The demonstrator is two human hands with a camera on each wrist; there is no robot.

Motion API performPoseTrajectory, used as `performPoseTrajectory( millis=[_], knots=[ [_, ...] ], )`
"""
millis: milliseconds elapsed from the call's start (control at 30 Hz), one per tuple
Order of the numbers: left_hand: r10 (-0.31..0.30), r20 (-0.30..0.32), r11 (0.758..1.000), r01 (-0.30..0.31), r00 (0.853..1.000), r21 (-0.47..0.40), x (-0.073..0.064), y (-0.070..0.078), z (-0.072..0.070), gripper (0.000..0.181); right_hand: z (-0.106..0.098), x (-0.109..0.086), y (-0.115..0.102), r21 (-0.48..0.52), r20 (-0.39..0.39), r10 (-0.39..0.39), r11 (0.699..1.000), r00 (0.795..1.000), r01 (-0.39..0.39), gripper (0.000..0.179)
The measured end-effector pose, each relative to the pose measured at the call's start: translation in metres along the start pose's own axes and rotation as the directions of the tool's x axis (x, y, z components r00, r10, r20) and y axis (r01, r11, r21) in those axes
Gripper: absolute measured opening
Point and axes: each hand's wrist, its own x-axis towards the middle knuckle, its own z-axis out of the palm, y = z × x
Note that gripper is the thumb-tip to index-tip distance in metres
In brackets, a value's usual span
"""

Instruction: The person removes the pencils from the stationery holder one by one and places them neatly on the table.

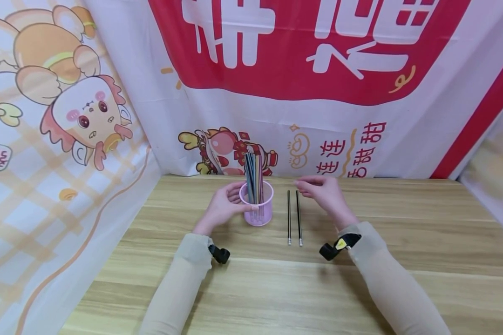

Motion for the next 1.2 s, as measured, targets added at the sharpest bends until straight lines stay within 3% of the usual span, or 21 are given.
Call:
performPoseTrajectory(
  millis=[333, 667, 900, 1200],
  knots=[
    [-0.009, 0.001, 1.000, 0.009, 1.000, -0.008, 0.000, 0.001, 0.000, 0.087, 0.013, -0.001, -0.014, -0.046, 0.030, -0.029, 0.998, 0.999, 0.031, 0.049],
    [-0.012, 0.008, 1.000, 0.012, 1.000, -0.010, -0.001, 0.005, 0.000, 0.086, 0.030, 0.018, -0.024, -0.103, 0.058, -0.064, 0.992, 0.996, 0.069, 0.047],
    [-0.013, 0.005, 1.000, 0.013, 1.000, -0.016, 0.001, 0.002, 0.001, 0.085, 0.046, 0.033, -0.020, -0.117, 0.075, -0.060, 0.991, 0.995, 0.068, 0.040],
    [-0.008, 0.021, 1.000, 0.009, 1.000, -0.028, 0.000, 0.002, 0.000, 0.085, 0.070, 0.037, -0.008, -0.068, 0.085, -0.082, 0.994, 0.993, 0.087, 0.039]
  ],
)
